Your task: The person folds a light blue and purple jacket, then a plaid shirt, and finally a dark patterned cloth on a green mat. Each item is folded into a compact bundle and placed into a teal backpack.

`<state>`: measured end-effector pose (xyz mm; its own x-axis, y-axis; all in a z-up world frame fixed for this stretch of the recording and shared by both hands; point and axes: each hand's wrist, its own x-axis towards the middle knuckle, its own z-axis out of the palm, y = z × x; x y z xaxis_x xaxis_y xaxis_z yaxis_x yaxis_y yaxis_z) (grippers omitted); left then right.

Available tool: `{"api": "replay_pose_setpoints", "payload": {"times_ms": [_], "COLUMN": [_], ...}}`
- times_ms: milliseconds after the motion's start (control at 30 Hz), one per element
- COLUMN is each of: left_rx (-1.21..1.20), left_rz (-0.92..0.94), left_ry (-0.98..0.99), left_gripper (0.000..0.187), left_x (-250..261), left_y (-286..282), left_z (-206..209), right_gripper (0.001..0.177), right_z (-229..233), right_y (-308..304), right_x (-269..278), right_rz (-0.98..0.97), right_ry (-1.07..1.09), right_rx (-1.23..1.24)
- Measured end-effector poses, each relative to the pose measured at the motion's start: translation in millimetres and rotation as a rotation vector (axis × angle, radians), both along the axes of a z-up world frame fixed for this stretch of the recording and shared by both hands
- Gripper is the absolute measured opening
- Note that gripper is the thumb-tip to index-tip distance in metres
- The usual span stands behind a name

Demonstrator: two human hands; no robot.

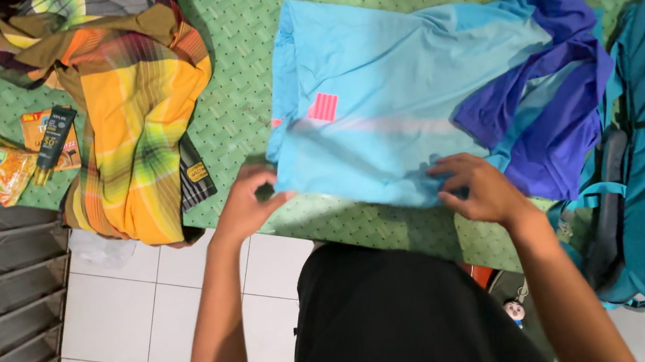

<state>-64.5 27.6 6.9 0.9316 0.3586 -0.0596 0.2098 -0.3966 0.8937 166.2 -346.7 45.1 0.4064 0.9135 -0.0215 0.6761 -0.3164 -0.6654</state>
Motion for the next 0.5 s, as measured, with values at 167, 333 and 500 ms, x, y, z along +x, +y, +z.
{"api": "replay_pose_setpoints", "payload": {"times_ms": [167,333,500], "left_rx": [0.25,0.291,0.376], "left_rz": [-0.15,-0.218,-0.222], "left_ry": [0.148,0.165,0.129], "left_gripper": [0.031,0.024,0.026], "left_x": [-26.6,-33.6,-55.4], "left_y": [-7.8,-15.1,-22.0], "left_z": [18.1,26.8,26.7], "right_gripper": [0.035,0.038,0.032], "right_z": [7.3,-1.5,-15.2], "right_y": [11.0,31.9,29.6], "right_x": [-29.5,-59.7,-60.8], "right_rz": [-0.096,-0.002,-0.174], "right_ry": [-0.087,-0.206,-0.171], "right_rx": [-0.112,0.022,-0.036]}}
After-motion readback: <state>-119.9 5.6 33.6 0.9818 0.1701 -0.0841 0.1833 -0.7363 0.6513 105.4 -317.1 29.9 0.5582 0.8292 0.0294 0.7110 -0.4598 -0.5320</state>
